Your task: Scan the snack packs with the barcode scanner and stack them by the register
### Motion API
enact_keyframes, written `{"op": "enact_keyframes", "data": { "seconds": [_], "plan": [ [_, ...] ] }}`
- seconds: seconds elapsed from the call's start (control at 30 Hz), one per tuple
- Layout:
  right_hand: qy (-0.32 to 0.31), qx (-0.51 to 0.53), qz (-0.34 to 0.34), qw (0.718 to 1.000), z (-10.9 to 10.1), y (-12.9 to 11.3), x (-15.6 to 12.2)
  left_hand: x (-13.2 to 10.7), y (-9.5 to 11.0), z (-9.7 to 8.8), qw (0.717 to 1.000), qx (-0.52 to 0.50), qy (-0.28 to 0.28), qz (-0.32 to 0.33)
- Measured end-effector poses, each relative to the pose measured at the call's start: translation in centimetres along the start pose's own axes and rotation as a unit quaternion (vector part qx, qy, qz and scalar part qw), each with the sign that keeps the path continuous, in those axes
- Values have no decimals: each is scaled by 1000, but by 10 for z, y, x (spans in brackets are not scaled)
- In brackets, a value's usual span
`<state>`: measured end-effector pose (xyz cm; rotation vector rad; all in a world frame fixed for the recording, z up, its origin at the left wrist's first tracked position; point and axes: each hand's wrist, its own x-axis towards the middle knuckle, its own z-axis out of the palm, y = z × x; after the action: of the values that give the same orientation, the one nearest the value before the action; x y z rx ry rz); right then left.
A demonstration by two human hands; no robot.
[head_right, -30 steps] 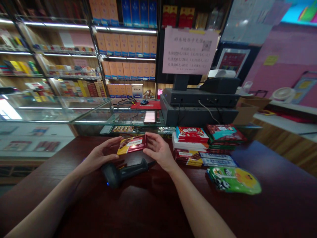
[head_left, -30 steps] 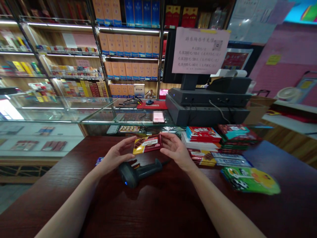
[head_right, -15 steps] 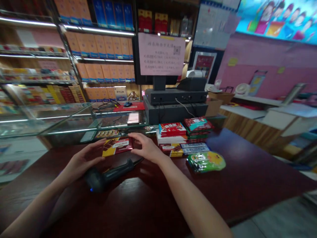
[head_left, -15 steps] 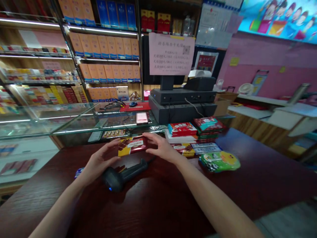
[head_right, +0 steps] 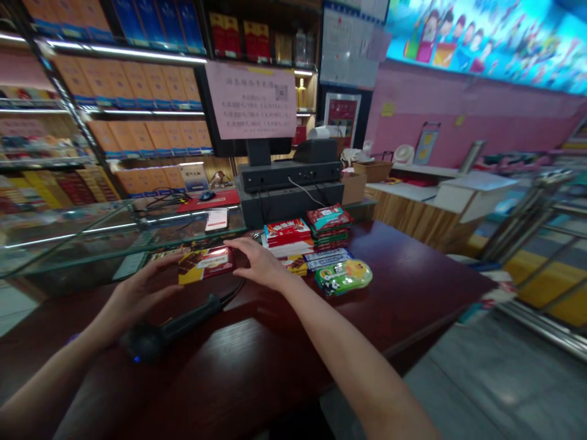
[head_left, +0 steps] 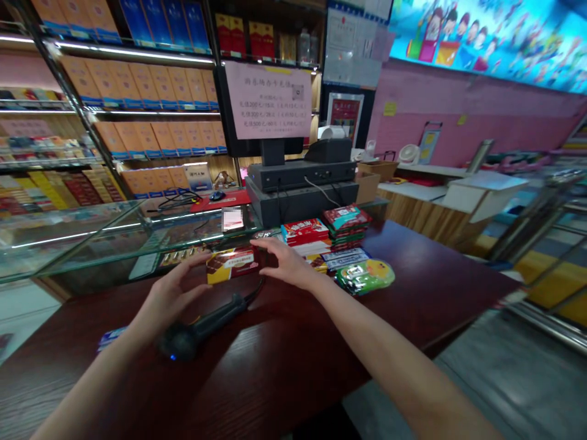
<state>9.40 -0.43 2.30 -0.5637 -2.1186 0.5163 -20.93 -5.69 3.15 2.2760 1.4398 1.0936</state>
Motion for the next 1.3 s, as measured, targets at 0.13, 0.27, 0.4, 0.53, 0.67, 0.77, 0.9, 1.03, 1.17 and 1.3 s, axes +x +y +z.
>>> {"op": "enact_keyframes", "data": {
  "seconds": [0.13, 0.27, 0.4, 0.53, 0.67, 0.77, 0.9, 1.03, 1.17, 1.3],
  "plan": [
    [10, -21, 15, 1000, -17, 4, -13, 11, 13, 14, 1000, 17, -7, 4],
    [22, -52, 29, 998, -35, 9, -27, 22, 29, 31, 1000, 21, -21, 10],
    [37, -76, 46, 995, -52, 17, -42, 32, 43, 51, 999, 11, -38, 17],
    [41, -77, 57, 995, -69, 24, -59, 42, 57, 72, 998, -10, -54, 18],
    [49, -80, 84, 992, -83, 33, -73, 52, 65, 94, 996, -37, -73, 31],
    [52, -88, 110, 989, -93, 38, -81, 59, 66, 109, 995, -47, -78, 41],
    [38, -76, 130, 988, -104, 45, -89, 65, 68, 126, 995, -53, -85, 26],
    [9, -48, 158, 986, -113, 53, -93, 68, 69, 139, 992, -75, -106, 10],
    [-14, -15, 184, 983, -119, 62, -95, 70, 64, 153, 987, -109, -122, 7],
    [-14, 4, 213, 977, -121, 73, -96, 72, 58, 165, 979, -156, -130, -3]
  ]
}}
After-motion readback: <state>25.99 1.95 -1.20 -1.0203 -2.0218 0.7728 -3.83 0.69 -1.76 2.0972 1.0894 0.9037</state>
